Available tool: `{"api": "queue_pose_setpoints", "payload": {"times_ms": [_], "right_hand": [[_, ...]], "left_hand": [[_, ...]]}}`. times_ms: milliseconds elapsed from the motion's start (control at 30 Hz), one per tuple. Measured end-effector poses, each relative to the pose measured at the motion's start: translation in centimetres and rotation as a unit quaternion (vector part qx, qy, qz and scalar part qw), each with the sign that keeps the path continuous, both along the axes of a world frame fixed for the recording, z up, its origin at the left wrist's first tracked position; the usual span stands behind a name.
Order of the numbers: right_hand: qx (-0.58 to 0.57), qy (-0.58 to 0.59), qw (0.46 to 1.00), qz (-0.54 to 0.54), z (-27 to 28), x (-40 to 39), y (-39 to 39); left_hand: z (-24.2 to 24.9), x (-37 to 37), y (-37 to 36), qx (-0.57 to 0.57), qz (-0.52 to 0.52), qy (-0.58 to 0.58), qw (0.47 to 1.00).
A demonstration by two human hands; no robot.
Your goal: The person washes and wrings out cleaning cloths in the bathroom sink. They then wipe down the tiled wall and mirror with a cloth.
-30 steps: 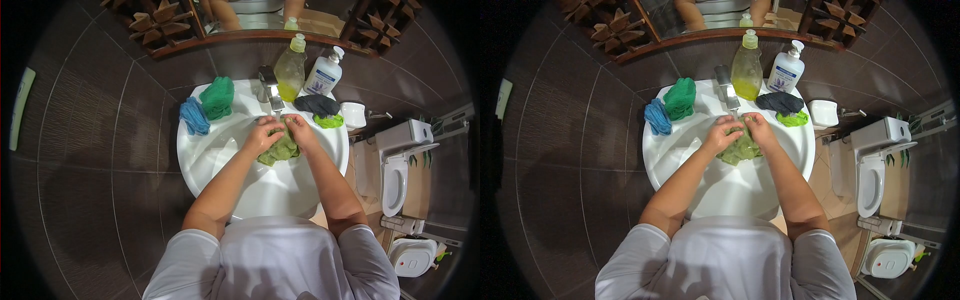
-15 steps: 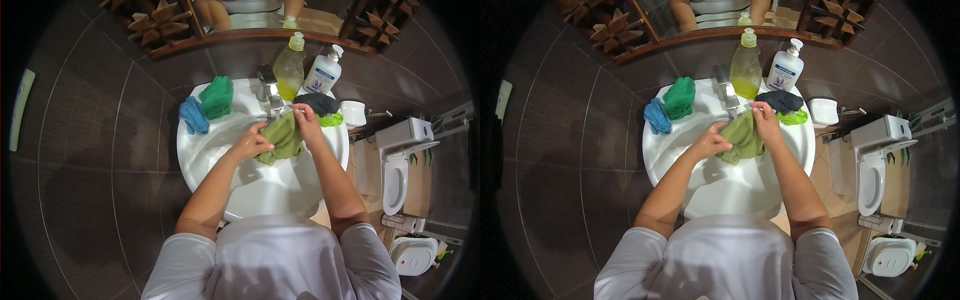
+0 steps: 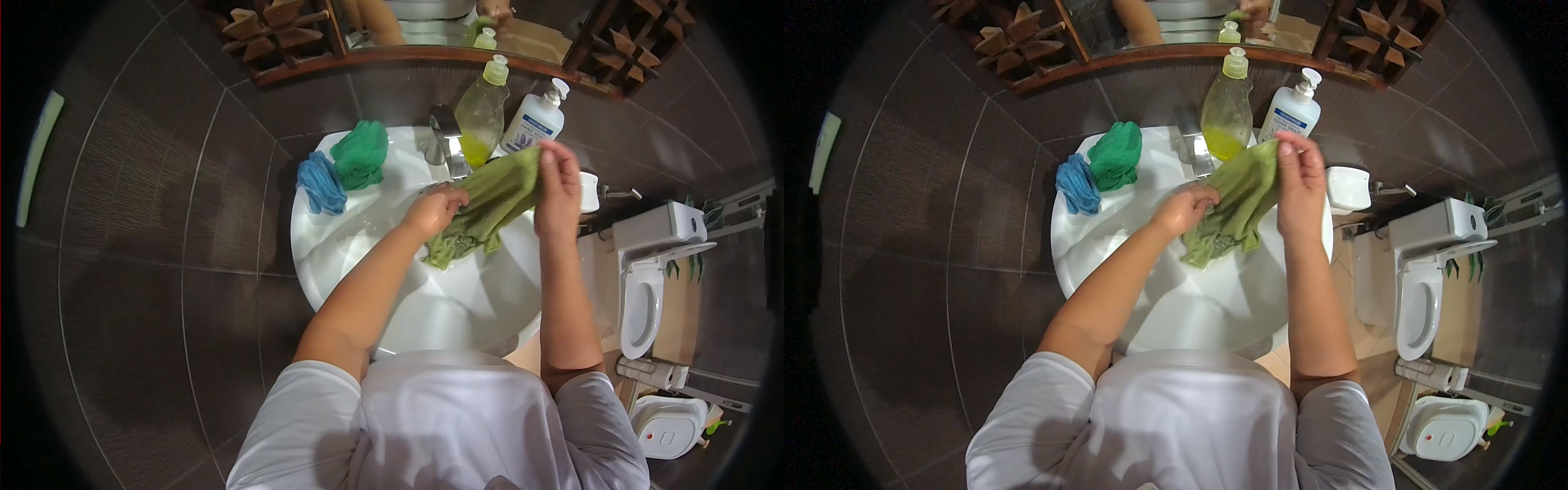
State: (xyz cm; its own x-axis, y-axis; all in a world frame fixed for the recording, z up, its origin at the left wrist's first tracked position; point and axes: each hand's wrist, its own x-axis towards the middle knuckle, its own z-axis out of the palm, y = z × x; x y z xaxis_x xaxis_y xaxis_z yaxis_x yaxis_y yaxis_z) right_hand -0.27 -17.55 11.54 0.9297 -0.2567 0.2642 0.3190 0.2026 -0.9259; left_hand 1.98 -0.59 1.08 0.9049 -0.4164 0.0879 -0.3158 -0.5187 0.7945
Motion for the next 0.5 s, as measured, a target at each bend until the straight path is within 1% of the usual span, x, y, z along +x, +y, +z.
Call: {"api": "queue_pose_setpoints", "payload": {"times_ms": [33, 67, 100, 133, 167, 200, 233, 267, 300, 333, 367, 400, 433, 467, 500], "right_hand": [[0.001, 0.001, 1.0, -0.001, 0.0, 0.0, -0.1], [0.032, -0.017, 0.999, -0.01, 0.1, 0.2, -0.3], [0.062, -0.035, 0.997, -0.019, 0.2, 0.3, -0.5], [0.056, 0.005, 0.998, -0.018, -0.8, 0.3, -0.4], [-0.017, 0.047, 0.999, 0.017, -2.6, 0.4, -0.6], [-0.09, 0.088, 0.991, 0.053, -4.1, 0.6, -0.7], [-0.078, 0.098, 0.988, 0.085, -4.8, 0.5, -0.4], [-0.065, 0.108, 0.985, 0.117, -5.5, 0.3, -0.1], [-0.032, 0.104, 0.987, 0.122, -4.5, -0.1, 0.9], [-0.03, 0.107, 0.986, 0.122, -3.7, -0.3, 1.6], [-0.012, 0.071, 0.991, 0.111, -2.8, -0.3, 2.1], [0.007, 0.036, 0.995, 0.098, -1.6, -0.3, 2.3], [0.053, 0.037, 0.993, 0.097, 0.2, -0.4, 2.2], [0.012, 0.0, 0.997, 0.074, 1.6, -0.5, 1.8], [0.026, -0.023, 0.998, 0.055, 2.8, -0.7, 1.5]], "left_hand": [[-0.4, 0.2, 0.1, -0.009, 0.008, 0.025, 1.0], [-0.7, 0.4, 0.0, -0.009, 0.006, 0.026, 1.0], [-0.2, 0.6, -0.1, -0.064, 0.02, 0.129, 0.989], [0.1, 0.7, -0.3, -0.119, 0.032, 0.231, 0.965], [0.0, 0.5, -0.5, -0.12, 0.031, 0.23, 0.965], [-0.3, 0.2, -0.7, -0.125, 0.028, 0.138, 0.982], [-0.5, 0.0, -0.9, -0.128, 0.026, 0.044, 0.99], [-0.9, -0.3, -1.2, -0.127, 0.029, 0.044, 0.991], [-1.4, -0.9, -1.6, -0.145, 0.046, 0.019, 0.988], [-2.0, -1.2, -1.8, -0.163, 0.062, -0.007, 0.985], [-2.5, -1.1, -1.5, -0.124, 0.078, 0.079, 0.986], [-4.3, -0.9, -1.2, -0.123, 0.076, 0.08, 0.986], [-6.9, -0.5, -0.9, -0.179, 0.06, 0.069, 0.98], [-8.3, -0.3, -0.7, -0.236, 0.045, 0.057, 0.969], [-6.2, -0.3, -0.2, -0.144, 0.079, 0.102, 0.981]]}}
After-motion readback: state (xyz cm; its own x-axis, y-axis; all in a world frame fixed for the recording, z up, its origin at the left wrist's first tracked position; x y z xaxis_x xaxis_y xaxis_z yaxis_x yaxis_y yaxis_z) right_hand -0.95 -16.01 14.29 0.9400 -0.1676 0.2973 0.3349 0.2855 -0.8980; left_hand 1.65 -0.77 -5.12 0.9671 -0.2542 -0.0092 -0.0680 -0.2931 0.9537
